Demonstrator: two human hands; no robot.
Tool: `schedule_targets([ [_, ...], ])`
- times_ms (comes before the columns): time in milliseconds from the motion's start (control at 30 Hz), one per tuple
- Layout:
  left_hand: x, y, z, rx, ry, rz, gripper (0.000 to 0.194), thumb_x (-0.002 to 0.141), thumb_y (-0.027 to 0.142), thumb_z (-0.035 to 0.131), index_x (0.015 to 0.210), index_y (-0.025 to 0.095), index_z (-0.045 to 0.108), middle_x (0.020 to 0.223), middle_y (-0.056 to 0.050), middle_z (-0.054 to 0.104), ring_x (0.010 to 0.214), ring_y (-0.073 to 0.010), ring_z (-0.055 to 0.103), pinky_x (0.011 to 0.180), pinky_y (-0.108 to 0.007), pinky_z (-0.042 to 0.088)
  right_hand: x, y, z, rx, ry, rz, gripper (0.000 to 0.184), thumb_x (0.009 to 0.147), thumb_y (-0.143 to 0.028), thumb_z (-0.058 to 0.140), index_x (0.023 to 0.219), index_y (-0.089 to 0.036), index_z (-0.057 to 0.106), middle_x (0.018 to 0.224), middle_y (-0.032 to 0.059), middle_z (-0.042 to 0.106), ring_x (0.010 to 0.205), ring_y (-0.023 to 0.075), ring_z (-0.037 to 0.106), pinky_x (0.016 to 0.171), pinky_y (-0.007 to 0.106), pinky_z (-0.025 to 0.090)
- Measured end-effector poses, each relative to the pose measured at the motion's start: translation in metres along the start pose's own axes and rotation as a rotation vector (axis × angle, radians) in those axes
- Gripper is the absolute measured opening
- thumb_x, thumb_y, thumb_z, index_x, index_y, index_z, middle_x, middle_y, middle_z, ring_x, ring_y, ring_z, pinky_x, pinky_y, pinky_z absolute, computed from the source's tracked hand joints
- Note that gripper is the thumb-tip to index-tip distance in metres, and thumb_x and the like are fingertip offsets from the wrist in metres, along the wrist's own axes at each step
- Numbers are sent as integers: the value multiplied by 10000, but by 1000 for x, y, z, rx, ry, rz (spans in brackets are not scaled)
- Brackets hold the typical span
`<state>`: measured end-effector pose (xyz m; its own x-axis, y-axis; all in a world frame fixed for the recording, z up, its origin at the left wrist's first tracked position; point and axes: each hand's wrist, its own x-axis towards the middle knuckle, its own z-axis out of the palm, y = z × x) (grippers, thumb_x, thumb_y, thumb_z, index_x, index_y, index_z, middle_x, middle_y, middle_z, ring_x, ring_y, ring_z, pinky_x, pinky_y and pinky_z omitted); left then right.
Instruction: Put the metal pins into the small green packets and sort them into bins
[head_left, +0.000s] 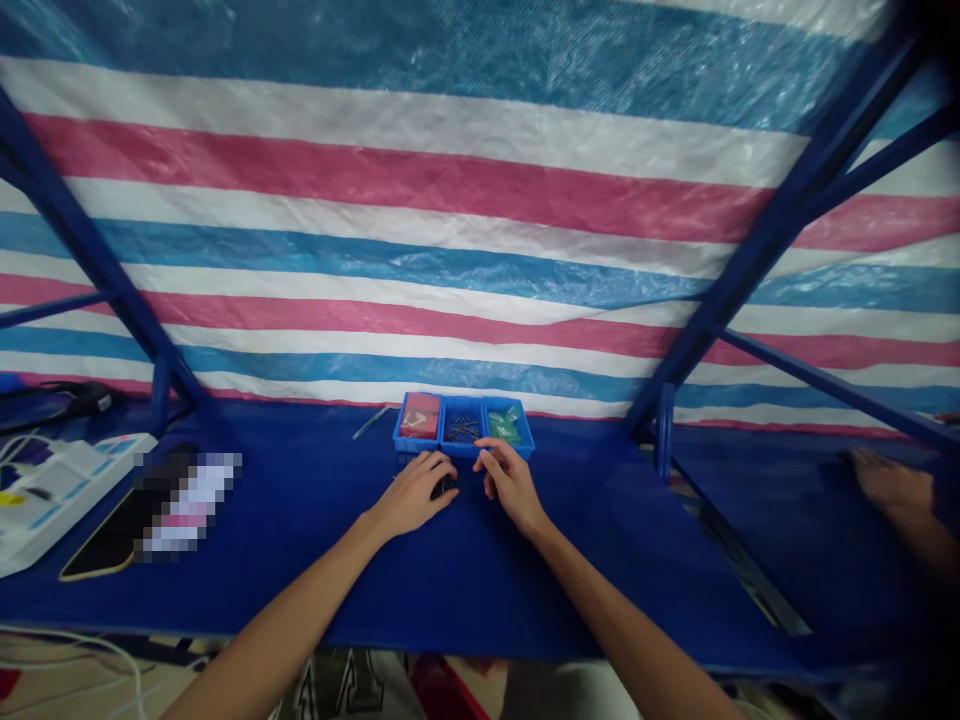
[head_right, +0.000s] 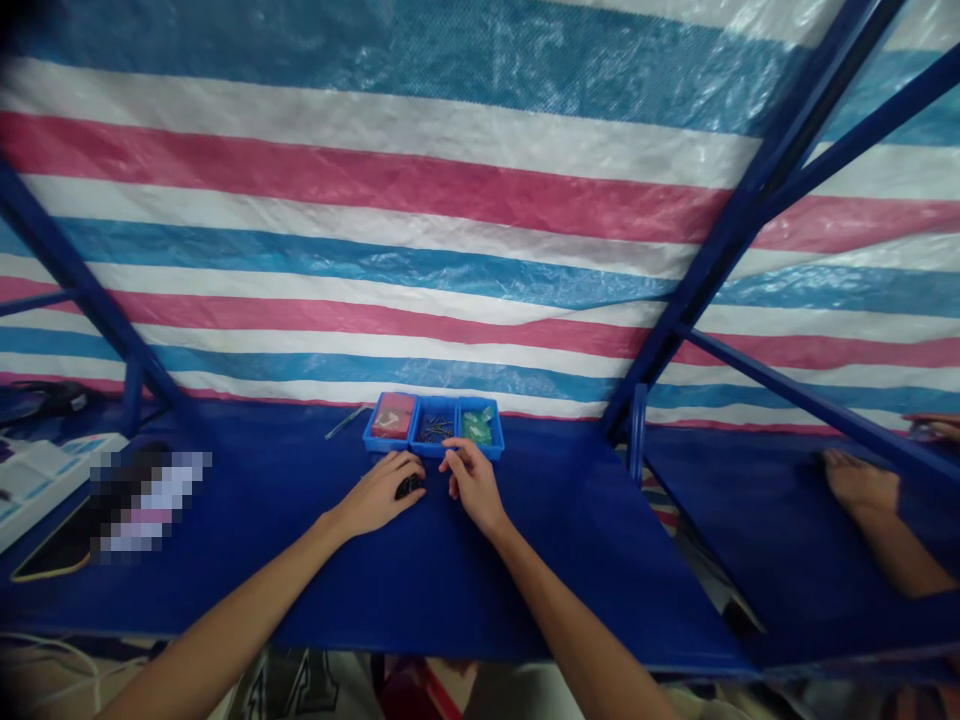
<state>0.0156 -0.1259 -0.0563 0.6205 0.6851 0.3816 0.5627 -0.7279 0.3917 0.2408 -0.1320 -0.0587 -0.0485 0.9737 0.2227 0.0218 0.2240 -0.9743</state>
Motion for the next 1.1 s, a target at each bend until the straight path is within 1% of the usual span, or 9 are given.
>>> schedule_targets([
  [100, 0, 0, 0, -33, 34, -51, 193, 989, 313, 688, 1138, 252, 582, 1199, -44, 625, 1098, -256, 596, 999, -415, 486, -2, 3, -1, -143, 14, -53, 315, 1004, -508, 590, 1170, -251, 666, 819, -11, 681, 509, 127, 548, 482, 256, 441],
  [200, 0, 2, -1, -53, 61, -70, 225, 943, 281, 712, 1108, 251, 562, 1190, -48, 614, 1105, -262, 595, 1006, -421, 489, -4, 9, -1, -430, -18, -178, 177, 1017, -394, 608, 1054, -253, 709, 870, 11, 698, 688, 171, 619, 665, 302, 498],
  [267, 0, 4, -3, -54, 63, -55, 229, 916, 228, 698, 1095, 251, 556, 1173, -48, 620, 1099, -264, 591, 1012, -424, 485, -6, 11, -1, -585, -110, -252, 114, 1006, -328, 644, 1051, -259, 723, 953, 27, 698, 804, 192, 632, 762, 325, 495],
  [333, 0, 5, -4, -51, 60, -40, 260, 884, 161, 669, 1099, 249, 553, 1160, -49, 626, 1088, -262, 589, 1008, -421, 485, -7, 12, 1, -692, -198, -286, 120, 988, -298, 694, 1099, -268, 726, 1014, 33, 685, 873, 204, 628, 803, 338, 474],
  [467, 0, 3, -1, -49, 66, -49, 270, 883, 92, 609, 1099, 244, 556, 1138, -49, 628, 1072, -253, 584, 980, -408, 494, -8, 12, 3, -835, -256, -287, 149, 962, -303, 767, 1100, -278, 717, 1051, 25, 679, 958, 223, 617, 842, 353, 422],
  [633, 2, -1, 2, -32, 63, -33, 146, 966, 134, 588, 1060, 244, 573, 1123, -43, 634, 1070, -251, 578, 986, -412, 486, -7, 14, 3, -862, -260, -270, 20, 1012, -251, 689, 1005, -259, 673, 1020, 11, 669, 951, 215, 604, 834, 339, 389],
  [800, 2, -4, 3, -33, 64, -30, 68, 998, 201, 610, 1046, 245, 589, 1100, -40, 638, 1044, -248, 580, 962, -402, 490, -8, 13, 2, -839, -233, -263, 87, 1055, -213, 581, 987, -245, 626, 1020, 19, 663, 958, 215, 610, 846, 339, 396],
  [967, 2, -4, 3, -36, 72, -34, 84, 988, 180, 622, 1028, 248, 593, 1099, -33, 643, 1049, -240, 580, 953, -380, 490, -8, 11, 3, -811, -193, -255, 97, 1060, -196, 527, 1002, -240, 591, 1036, 36, 670, 954, 222, 623, 839, 342, 417],
  [1100, 2, -3, 3, -34, 64, -36, 86, 995, 167, 601, 1022, 247, 588, 1092, -31, 640, 1042, -240, 580, 949, -380, 486, -6, 16, 1, -708, -174, -230, 95, 1044, -198, 519, 987, -247, 578, 951, 16, 684, 889, 216, 622, 823, 338, 436],
])
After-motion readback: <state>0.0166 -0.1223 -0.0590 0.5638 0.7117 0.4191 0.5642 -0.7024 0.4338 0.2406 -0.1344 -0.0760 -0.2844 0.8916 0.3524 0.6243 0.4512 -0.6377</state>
